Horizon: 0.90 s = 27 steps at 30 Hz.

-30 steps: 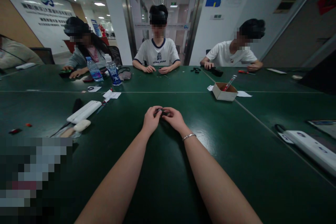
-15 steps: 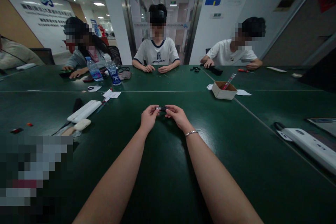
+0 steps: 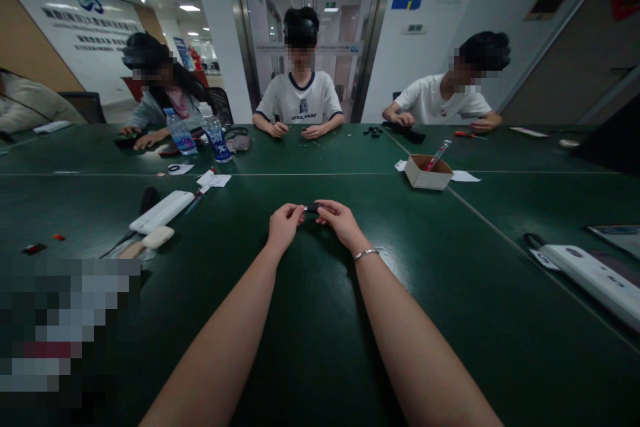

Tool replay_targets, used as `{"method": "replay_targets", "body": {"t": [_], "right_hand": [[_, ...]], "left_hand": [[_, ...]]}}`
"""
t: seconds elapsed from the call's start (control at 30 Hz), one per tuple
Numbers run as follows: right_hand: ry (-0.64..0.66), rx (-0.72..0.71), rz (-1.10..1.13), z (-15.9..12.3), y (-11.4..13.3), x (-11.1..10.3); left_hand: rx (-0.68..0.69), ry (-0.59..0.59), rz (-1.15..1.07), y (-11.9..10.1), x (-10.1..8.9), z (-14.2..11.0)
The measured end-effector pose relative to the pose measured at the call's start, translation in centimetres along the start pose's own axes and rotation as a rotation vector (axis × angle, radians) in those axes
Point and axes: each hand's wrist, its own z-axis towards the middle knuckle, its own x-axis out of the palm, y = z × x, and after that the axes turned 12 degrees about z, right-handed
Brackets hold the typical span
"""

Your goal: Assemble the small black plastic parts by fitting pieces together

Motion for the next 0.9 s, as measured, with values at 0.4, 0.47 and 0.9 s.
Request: {"method": "replay_targets", "body": {"t": [0.4,0.47,0.9], "right_hand": [[0.012,-0.001,0.014,-0.2,0.3,0.1],[0.016,0.002,0.017,-0.2,0.4,0.1],[0.037,0.021,-0.001,-0.4,0.6,0.3]], "left_hand": [[-0.031,0.010,0.080,-0.5,-0.3,-0.2],[-0.033,0.014,0.095,-0.5,-0.3,-0.3],[-0.028,0.008,0.210,-1.3,-0.6,-0.8]]}}
